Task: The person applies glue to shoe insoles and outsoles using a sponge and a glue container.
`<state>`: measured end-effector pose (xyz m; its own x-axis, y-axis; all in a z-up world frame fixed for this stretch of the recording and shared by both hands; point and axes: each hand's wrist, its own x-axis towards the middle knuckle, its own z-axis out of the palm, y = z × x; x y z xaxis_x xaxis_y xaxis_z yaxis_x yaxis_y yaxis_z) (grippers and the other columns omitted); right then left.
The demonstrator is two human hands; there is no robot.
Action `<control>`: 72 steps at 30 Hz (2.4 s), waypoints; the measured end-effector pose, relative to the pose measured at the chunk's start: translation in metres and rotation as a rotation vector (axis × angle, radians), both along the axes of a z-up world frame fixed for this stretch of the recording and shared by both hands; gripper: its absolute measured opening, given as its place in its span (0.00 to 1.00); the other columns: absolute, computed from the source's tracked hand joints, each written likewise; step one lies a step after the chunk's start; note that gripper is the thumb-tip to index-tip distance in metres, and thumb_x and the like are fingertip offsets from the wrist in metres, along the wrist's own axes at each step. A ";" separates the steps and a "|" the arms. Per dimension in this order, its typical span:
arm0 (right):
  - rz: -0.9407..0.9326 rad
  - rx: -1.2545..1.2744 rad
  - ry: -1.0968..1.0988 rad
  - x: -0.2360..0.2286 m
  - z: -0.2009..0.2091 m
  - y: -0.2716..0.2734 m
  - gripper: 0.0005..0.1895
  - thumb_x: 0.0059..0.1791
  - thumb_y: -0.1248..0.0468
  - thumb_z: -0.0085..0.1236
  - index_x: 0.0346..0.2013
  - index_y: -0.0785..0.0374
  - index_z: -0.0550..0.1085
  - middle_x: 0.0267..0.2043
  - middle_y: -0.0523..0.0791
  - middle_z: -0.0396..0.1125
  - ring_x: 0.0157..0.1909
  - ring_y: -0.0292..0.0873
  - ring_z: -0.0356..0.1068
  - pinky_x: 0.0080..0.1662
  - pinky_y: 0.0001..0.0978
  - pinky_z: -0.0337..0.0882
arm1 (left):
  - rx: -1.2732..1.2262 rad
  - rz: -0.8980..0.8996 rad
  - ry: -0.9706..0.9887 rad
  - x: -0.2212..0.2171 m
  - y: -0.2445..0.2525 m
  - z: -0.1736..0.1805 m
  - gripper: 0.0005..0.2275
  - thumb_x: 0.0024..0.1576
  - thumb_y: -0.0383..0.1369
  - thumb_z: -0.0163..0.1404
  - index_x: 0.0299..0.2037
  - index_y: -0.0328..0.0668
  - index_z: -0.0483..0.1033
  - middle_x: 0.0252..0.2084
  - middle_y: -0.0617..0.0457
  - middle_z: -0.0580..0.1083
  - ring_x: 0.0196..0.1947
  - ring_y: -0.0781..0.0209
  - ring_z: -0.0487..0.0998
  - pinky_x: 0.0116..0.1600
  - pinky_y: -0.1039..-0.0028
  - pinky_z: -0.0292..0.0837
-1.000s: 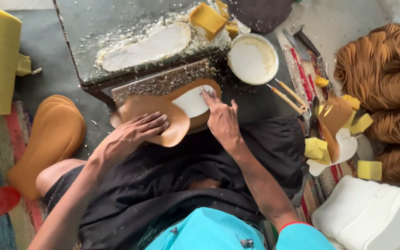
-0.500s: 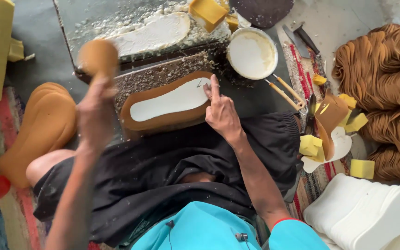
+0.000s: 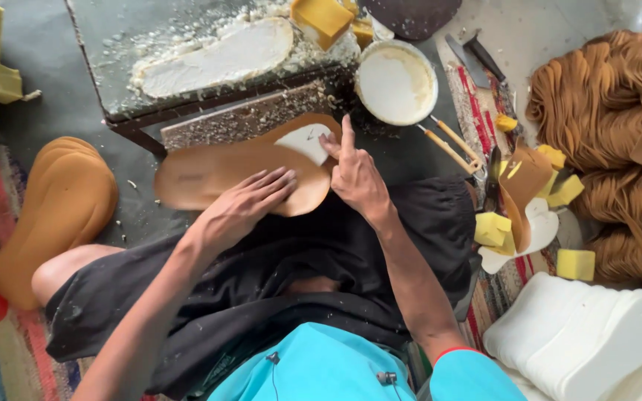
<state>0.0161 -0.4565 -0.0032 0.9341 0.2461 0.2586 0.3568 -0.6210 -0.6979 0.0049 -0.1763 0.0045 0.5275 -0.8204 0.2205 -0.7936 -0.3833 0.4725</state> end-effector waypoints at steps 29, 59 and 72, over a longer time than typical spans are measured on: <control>-0.196 0.470 0.439 -0.037 0.041 -0.005 0.14 0.48 0.61 0.67 0.44 0.68 0.81 0.37 0.41 0.76 0.38 0.30 0.71 0.42 0.26 0.73 | -0.367 0.360 0.776 -0.062 0.106 0.011 0.24 0.52 0.30 0.64 0.57 0.31 0.72 0.45 0.45 0.77 0.45 0.58 0.76 0.50 0.71 0.72; -0.605 0.851 0.319 -0.031 -0.063 -0.072 0.12 0.48 0.65 0.69 0.37 0.65 0.72 0.27 0.41 0.68 0.24 0.31 0.65 0.28 0.22 0.64 | -0.837 1.071 0.525 -0.027 0.153 -0.093 0.08 0.73 0.33 0.48 0.46 0.34 0.73 0.35 0.54 0.74 0.28 0.68 0.74 0.33 0.78 0.70; -1.158 -0.541 -0.185 -0.272 0.073 -0.227 0.28 0.51 0.61 0.71 0.56 0.70 0.66 0.56 0.52 0.61 0.59 0.51 0.58 0.63 0.40 0.59 | -1.597 1.156 0.552 -0.041 0.188 -0.137 0.21 0.77 0.50 0.44 0.39 0.40 0.65 0.29 0.56 0.64 0.27 0.67 0.66 0.33 0.75 0.66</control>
